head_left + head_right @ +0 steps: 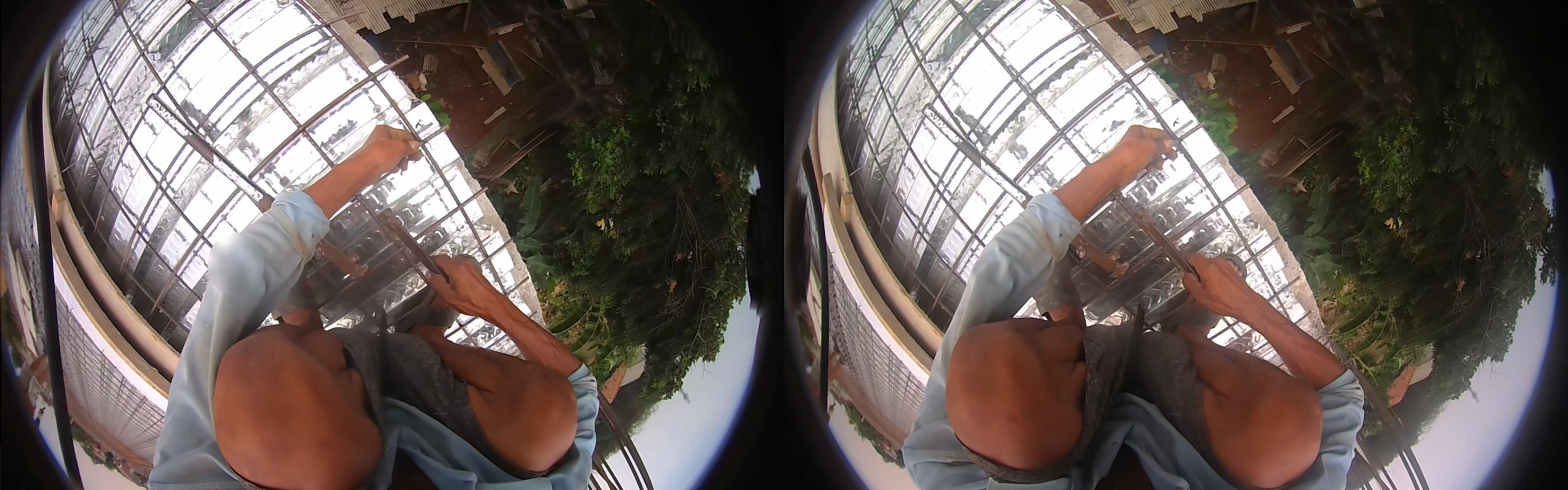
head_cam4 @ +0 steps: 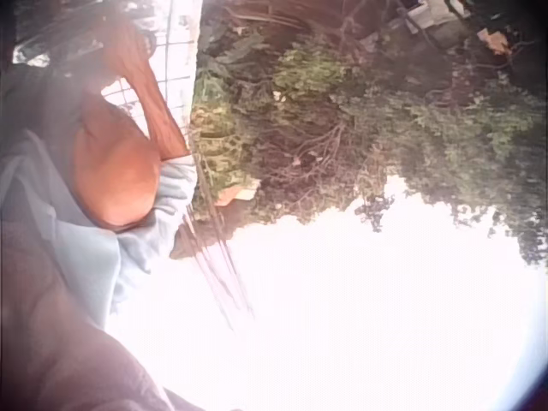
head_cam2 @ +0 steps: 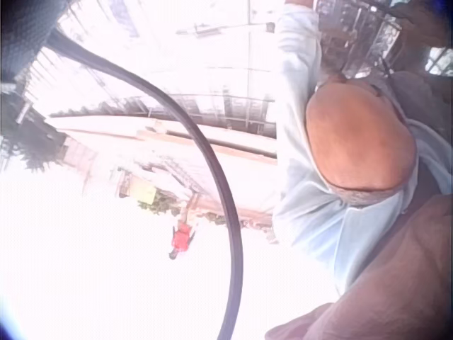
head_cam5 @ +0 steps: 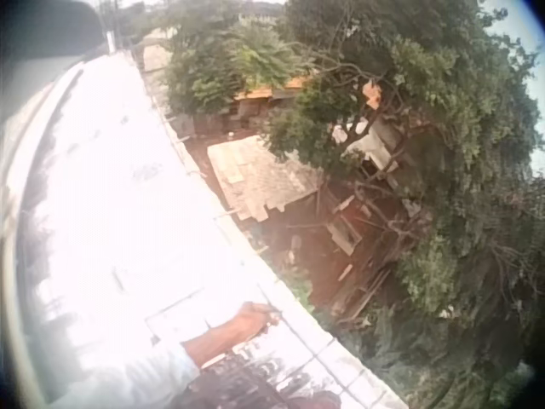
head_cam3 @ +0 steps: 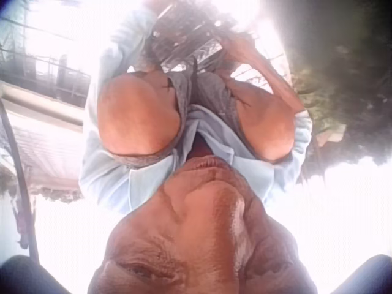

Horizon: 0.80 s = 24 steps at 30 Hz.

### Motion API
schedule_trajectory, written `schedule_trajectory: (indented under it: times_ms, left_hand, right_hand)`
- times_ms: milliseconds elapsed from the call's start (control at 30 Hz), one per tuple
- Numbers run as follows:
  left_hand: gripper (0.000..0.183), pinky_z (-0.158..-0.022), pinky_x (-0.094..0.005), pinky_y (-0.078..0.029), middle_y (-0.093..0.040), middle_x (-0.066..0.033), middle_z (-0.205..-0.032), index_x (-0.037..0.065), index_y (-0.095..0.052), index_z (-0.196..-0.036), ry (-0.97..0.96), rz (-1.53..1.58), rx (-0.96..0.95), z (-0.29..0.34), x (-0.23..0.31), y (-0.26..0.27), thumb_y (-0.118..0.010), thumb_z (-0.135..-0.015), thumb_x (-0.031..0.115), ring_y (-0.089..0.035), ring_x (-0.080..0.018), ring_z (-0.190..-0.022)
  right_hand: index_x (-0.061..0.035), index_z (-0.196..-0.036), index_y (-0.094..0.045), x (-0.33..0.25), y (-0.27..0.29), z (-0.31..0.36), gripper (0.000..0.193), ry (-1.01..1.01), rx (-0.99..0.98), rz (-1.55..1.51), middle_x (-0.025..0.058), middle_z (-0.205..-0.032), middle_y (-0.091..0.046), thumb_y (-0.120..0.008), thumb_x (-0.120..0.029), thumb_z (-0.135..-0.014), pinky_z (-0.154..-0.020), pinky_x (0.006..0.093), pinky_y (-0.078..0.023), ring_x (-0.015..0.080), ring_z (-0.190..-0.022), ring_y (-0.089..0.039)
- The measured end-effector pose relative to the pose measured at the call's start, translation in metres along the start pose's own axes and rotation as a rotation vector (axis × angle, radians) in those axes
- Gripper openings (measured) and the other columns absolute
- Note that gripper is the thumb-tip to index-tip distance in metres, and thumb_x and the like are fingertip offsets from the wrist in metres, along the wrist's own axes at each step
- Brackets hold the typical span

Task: The person is assembling a rebar grid on a construction site. They use pliers to bend and secure wire ties at the intersections of the rebar rods. The person also uses a long metal bar to adjust the alignment of the rebar grid.

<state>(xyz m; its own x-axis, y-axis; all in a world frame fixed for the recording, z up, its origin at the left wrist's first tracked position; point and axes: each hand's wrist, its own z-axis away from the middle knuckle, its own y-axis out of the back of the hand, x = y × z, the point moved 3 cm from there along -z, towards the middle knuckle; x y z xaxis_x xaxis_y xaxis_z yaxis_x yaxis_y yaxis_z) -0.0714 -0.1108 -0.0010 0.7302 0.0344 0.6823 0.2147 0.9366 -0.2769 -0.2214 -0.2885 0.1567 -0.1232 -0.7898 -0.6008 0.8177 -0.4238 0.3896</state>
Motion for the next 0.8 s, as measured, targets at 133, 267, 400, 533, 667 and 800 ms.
schedule_trajectory:
  times_ms: [133,267,400,533,667,800]
  left_hand:
    - [0.03,-0.053,-0.0298,-0.046,-0.072,-0.0152,-0.088,-0.01,-0.067,-0.112,-0.059,-0.032,0.01,0.007,0.005,-0.004,-0.065,-0.093,0.013,-0.055,-0.0133,-0.059]
    - [0.026,-0.056,-0.0291,-0.045,-0.072,-0.0117,-0.081,-0.007,-0.072,-0.103,-0.176,-0.072,0.068,0.014,0.001,-0.004,-0.065,-0.09,0.015,-0.055,-0.0122,-0.061]
    - [0.027,-0.057,-0.0289,-0.045,-0.07,-0.0093,-0.078,-0.006,-0.073,-0.102,-0.245,-0.149,0.038,0.012,0.001,-0.001,-0.062,-0.089,0.015,-0.056,-0.0115,-0.065]
    - [0.024,-0.057,-0.0304,-0.049,-0.071,-0.0093,-0.079,-0.004,-0.074,-0.103,-0.197,-0.097,-0.083,0.011,0.0,0.004,-0.062,-0.088,0.011,-0.06,-0.0132,-0.065]
    - [0.024,-0.055,-0.032,-0.053,-0.069,-0.0112,-0.081,-0.005,-0.072,-0.107,-0.144,-0.211,-0.249,0.003,0.011,0.016,-0.06,-0.092,0.011,-0.063,-0.0158,-0.064]
    - [0.024,-0.058,-0.0326,-0.054,-0.068,-0.0104,-0.08,-0.004,-0.071,-0.105,-0.14,-0.3,-0.298,-0.005,0.011,0.016,-0.06,-0.095,0.014,-0.065,-0.0169,-0.067]
  right_hand:
    - [0.0027,-0.123,-0.062,0.0,0.048,0.03,0.037,-0.117,0.049,0.043,0.0203,-0.071,-0.059,-0.067,-0.022,-0.095,-0.063,0.0465,-0.047,0.0373,-0.065,-0.061]
    - [-0.001,-0.131,-0.06,-0.022,0.11,0.019,0.04,0.072,0.317,0.534,0.0168,-0.087,-0.063,-0.064,-0.015,-0.093,-0.064,0.047,-0.05,0.0392,-0.072,-0.064]
    - [-0.0051,-0.136,-0.058,-0.011,0.158,-0.021,0.044,0.129,0.234,1.104,0.0146,-0.085,-0.061,-0.062,-0.014,-0.094,-0.061,0.0458,-0.05,0.0363,-0.067,-0.063]
    - [-0.008,-0.137,-0.059,-0.02,0.167,-0.044,0.046,0.216,0.193,1.383,0.0119,-0.076,-0.064,-0.057,-0.01,-0.092,-0.058,0.0407,-0.051,0.0285,-0.064,-0.066]
    - [-0.0068,-0.14,-0.058,-0.036,0.168,-0.053,0.051,0.137,0.146,1.462,0.0126,-0.074,-0.066,-0.056,-0.005,-0.088,-0.057,0.0398,-0.05,0.0285,-0.065,-0.067]
    - [-0.0055,-0.144,-0.053,-0.044,0.165,-0.049,0.057,0.009,0.05,1.385,0.0163,-0.077,-0.067,-0.055,-0.002,-0.087,-0.062,0.0402,-0.052,0.0317,-0.067,-0.067]
